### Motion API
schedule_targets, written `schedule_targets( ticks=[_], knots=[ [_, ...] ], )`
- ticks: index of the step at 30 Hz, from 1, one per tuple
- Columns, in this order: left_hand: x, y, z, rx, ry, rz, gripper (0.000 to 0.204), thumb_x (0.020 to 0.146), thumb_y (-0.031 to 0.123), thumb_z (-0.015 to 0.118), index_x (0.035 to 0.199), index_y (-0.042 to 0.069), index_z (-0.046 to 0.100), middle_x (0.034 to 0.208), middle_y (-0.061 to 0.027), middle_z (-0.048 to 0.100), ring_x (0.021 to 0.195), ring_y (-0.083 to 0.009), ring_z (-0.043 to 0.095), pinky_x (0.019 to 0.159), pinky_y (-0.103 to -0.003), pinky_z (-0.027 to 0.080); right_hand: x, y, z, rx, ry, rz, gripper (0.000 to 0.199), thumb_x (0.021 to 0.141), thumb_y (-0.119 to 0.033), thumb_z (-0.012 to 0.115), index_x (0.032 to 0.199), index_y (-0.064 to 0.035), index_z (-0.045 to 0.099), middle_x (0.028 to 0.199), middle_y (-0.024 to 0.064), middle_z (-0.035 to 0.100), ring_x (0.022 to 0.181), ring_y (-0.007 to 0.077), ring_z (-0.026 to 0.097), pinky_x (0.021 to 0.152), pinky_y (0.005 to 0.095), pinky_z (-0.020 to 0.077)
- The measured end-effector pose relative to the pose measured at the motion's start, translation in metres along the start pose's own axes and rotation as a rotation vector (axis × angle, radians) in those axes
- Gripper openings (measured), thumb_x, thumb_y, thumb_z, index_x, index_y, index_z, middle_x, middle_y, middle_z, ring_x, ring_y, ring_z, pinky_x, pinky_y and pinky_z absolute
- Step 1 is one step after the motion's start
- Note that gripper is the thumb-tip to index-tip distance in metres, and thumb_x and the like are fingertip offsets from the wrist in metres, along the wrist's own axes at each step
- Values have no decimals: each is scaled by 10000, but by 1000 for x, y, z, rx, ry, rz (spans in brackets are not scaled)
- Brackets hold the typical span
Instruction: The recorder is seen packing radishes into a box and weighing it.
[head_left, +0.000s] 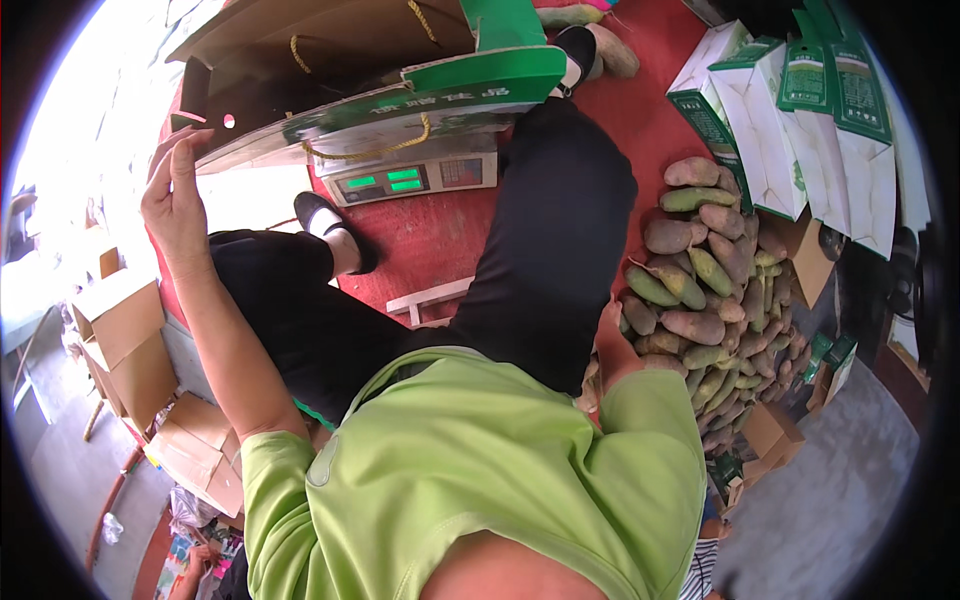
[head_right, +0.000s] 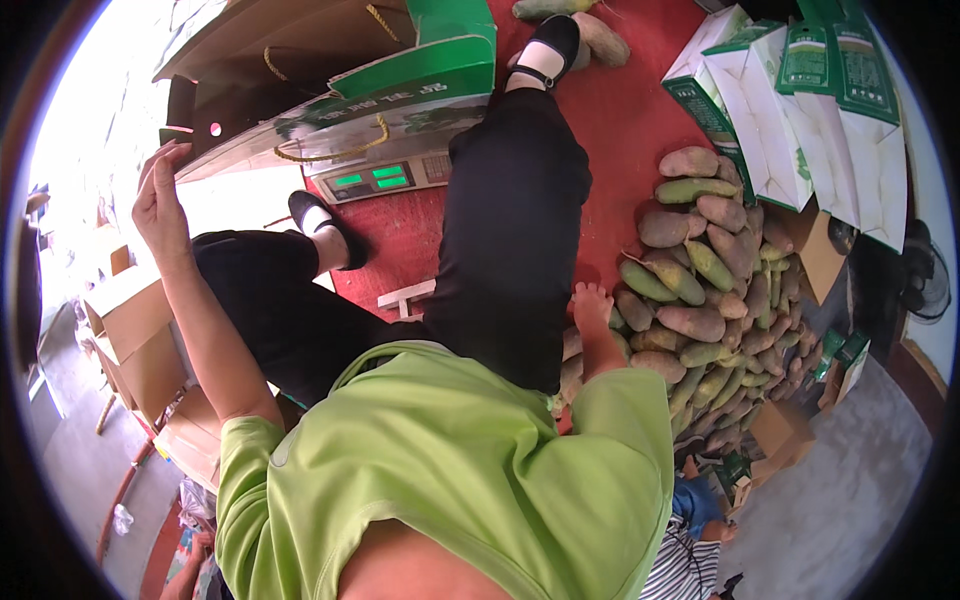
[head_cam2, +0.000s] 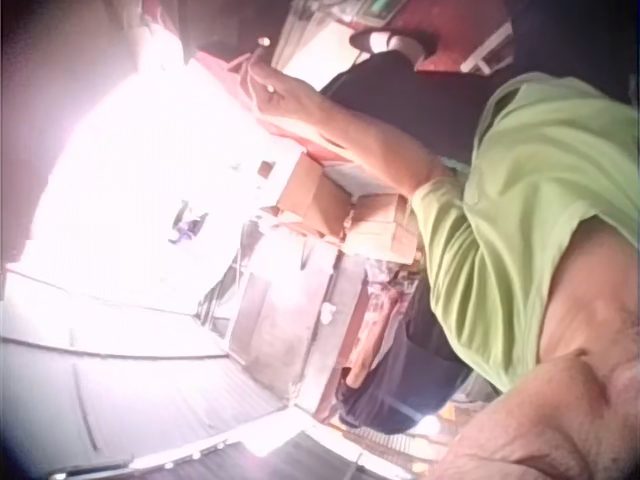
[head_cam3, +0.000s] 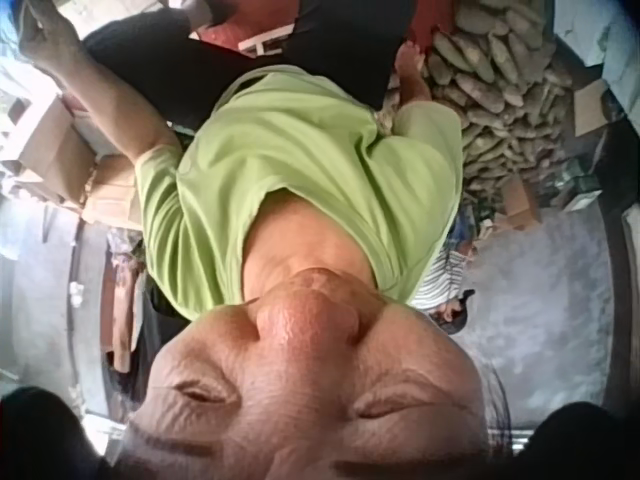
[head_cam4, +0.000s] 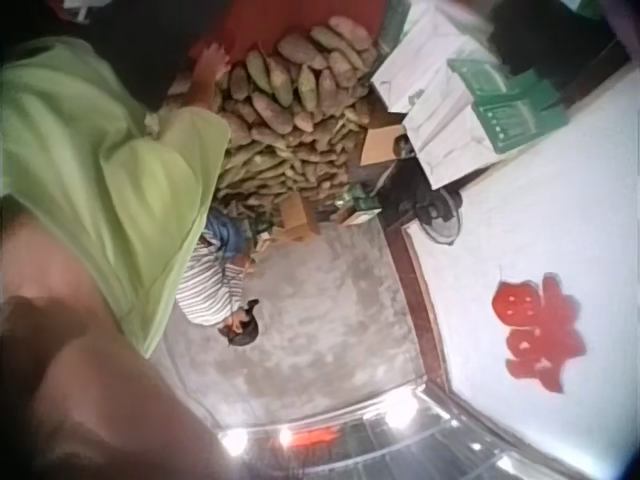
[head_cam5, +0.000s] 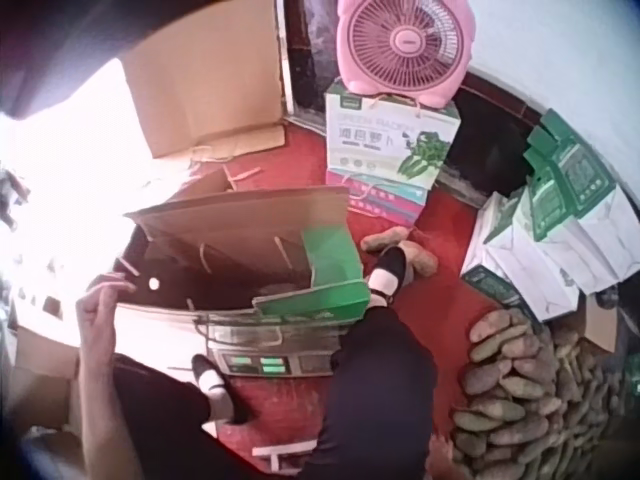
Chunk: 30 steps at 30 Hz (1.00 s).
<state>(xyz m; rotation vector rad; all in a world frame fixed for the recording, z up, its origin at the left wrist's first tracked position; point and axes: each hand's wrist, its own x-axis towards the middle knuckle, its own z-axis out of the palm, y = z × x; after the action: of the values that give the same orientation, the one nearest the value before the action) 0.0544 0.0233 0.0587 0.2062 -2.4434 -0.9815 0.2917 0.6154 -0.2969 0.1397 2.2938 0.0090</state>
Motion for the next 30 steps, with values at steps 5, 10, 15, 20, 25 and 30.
schedule_targets(
  ticks=[5, 10, 15, 20, 25, 30],
  knots=[
    [-2, 1, -13, 85, -62, 70, 214, 908, 126, 605, 818, -43, 702, 880, -88, 674, 911, -176, 610, 818, -279, 468, -2, 3, -32, 369, 60, 14, 171, 892, -220, 525, 1038, -134, 536, 1076, 116, 617, 1039, 330, 569, 828, 467, 460],
    [-2, 9, -19, 50, -136, 56, 198, 883, 97, 623, 771, -54, 683, 836, -74, 658, 856, -170, 599, 781, -276, 455, -16, -10, -111, 352, 363, 73, 255, 864, -174, 553, 1117, -140, 551, 1036, 162, 638, 964, 388, 593, 807, 468, 474],
    [-1, 14, -21, 9, -222, 94, 183, 860, 100, 639, 741, -34, 677, 803, -65, 644, 832, -180, 584, 783, -300, 434, -7, -8, -172, 817, 703, -60, 417, 790, -46, 627, 1200, -65, 551, 1032, 184, 646, 964, 335, 628, 848, 390, 482],
    [-2, 13, -25, 59, -221, 137, 157, 814, 119, 669, 724, -9, 681, 772, -76, 633, 794, -206, 579, 793, -332, 425, -48, -62, -321, 1012, 966, -348, 394, 866, 49, 560, 1255, -1, 528, 1179, 95, 596, 1061, 179, 566, 901, 310, 463],
    [-2, 17, -28, 107, -226, 148, 154, 809, 130, 671, 726, 3, 690, 767, -66, 637, 768, -204, 584, 830, -347, 421, -127, -130, -465, 1072, 1170, -575, 410, 900, 52, 508, 1304, 60, 440, 1284, 160, 535, 1169, 219, 523, 1027, 349, 395],
    [-3, 16, -28, 112, -222, 125, 154, 809, 136, 674, 732, 3, 694, 767, -62, 638, 772, -205, 584, 838, -342, 421, -160, -203, -540, 1128, 1166, -1130, 368, 908, 28, 515, 1267, 77, 455, 1267, 216, 540, 1164, 256, 531, 1042, 374, 378]
  ],
)
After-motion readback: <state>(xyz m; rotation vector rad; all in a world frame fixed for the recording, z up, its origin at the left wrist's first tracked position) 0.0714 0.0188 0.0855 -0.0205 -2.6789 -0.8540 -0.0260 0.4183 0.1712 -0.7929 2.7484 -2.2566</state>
